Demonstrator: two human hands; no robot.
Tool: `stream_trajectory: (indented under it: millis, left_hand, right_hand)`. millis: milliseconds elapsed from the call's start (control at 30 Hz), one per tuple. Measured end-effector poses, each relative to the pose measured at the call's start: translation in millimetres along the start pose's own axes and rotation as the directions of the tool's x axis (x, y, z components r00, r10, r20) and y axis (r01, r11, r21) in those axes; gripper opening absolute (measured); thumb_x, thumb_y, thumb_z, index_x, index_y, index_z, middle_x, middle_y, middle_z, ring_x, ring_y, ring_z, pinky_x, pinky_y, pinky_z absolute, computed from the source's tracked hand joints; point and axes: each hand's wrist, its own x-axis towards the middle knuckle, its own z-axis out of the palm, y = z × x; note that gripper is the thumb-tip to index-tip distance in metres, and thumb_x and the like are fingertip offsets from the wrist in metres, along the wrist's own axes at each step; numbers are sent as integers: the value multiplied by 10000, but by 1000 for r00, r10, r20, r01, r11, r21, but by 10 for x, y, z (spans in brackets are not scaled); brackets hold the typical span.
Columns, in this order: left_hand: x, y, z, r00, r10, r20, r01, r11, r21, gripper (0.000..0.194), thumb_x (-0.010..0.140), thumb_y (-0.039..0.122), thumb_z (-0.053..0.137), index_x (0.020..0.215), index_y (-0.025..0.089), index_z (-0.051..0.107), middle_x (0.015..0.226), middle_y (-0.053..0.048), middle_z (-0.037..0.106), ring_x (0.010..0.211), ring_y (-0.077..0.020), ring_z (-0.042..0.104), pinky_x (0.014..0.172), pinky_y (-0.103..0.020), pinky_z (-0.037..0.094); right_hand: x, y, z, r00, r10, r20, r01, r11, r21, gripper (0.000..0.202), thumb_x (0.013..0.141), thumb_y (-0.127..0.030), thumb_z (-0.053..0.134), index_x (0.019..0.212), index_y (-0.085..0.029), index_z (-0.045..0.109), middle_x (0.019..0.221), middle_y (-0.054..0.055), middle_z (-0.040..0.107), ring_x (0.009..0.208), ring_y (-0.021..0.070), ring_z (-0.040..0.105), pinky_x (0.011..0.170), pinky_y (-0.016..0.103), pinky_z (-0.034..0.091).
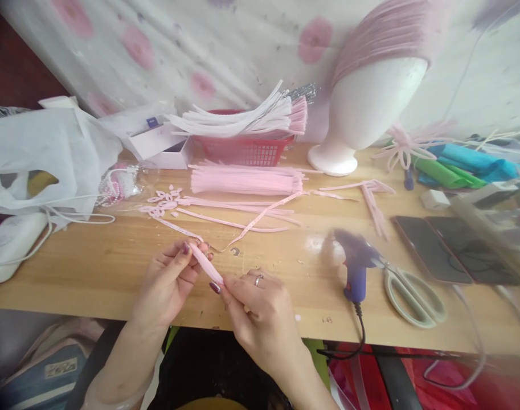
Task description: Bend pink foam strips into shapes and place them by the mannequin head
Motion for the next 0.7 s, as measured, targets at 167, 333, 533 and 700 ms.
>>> stream_trajectory:
  millis: [167, 333, 533, 700]
  left_hand:
    - [-83, -27, -3, 997, -27, 68, 18, 991, 132, 210, 641, 349, 899, 747, 198, 799, 789, -34, 789, 700, -135, 700, 759, -244, 573]
    - [-119, -50, -10, 999, 13, 33, -22, 962, 273, 206, 694, 344, 863, 713, 164, 763, 739, -49, 772, 755, -176, 718, 761, -257, 564]
    - [-152, -32, 84, 996, 53, 77, -76, 940, 333, 185, 759, 290, 802, 705, 164, 679, 682, -7, 693, 681, -138, 654, 694, -231, 533]
    - [-199, -49, 123, 991, 54, 119, -94, 930, 356, 165, 754, 290, 788, 682, 173, 696, 715, -20, 686, 729, -154, 634, 732, -248, 512]
  right_hand:
    - [52, -15, -16, 1000, -20, 0, 20, 999, -35, 273, 961, -142, 519, 779, -170, 720, 561, 16, 611, 506, 140, 540, 525, 276, 417]
    - [40, 46, -8, 999, -41, 10, 42, 989, -140, 286, 971, -141, 507, 759, -164, 698, 555, 15, 571, 502, 139, 501, 526, 285, 388]
    - [12, 83, 0, 997, -78, 6, 78, 977, -197, 269, 971, -123, 503, 764, -162, 670, 543, -4, 525, 500, 129, 450, 534, 281, 352]
    - [3, 84, -13, 994, -104, -15, 100, 983, -154, 246, 948, -67, 514, 760, -145, 651, 551, -14, 498, 510, 117, 426, 546, 271, 325]
